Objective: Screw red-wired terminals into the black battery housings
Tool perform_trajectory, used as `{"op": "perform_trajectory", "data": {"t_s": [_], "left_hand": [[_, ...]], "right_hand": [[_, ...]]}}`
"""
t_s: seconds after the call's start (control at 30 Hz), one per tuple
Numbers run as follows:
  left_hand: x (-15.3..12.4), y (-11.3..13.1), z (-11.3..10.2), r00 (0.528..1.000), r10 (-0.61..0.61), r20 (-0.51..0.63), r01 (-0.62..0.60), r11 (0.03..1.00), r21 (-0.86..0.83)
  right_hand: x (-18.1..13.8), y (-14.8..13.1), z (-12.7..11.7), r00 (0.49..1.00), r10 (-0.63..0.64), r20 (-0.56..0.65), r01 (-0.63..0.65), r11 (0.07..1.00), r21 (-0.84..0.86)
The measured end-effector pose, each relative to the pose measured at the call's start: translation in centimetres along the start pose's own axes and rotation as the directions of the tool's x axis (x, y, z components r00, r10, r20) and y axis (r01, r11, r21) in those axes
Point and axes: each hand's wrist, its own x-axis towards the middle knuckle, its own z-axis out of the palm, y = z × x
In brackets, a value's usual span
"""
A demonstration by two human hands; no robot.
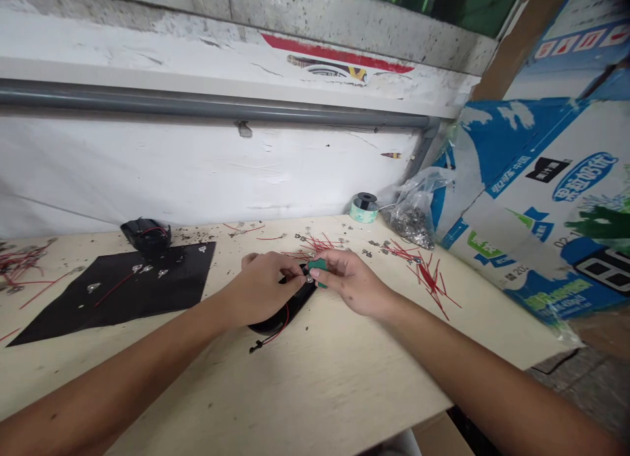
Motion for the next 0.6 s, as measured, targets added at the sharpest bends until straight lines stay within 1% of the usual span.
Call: {"op": "perform_trajectory", "data": {"t_s": [0.13,0.27,0.4,0.6], "left_hand": [[-0.1,0.2,0.1,1.0,0.018,-0.006,-0.018,0.999,0.029],[-0.2,0.3,0.2,0.998,0.033,-0.045,-0.029,0.997,0.07],[-0.4,0.4,0.4,0.997,0.037,-0.07,-0.03,0.994,0.104],[-0.3,0.8,0.5,0.995,0.026,-0.097,-0.016,0.995,0.102]], "right_hand": [[-0.1,0.1,0.1,1.0,-0.003,-0.001,0.003,1.0,0.015],[-0.1,0.1,0.3,1.0,-0.015,-0.006,0.015,0.999,0.036],[-0.1,0.1,0.8,0.997,-0.065,-0.051,0.067,0.997,0.034],[-0.3,0.5,1.3,0.99,-0.055,-0.131,0.058,0.998,0.019]]}}
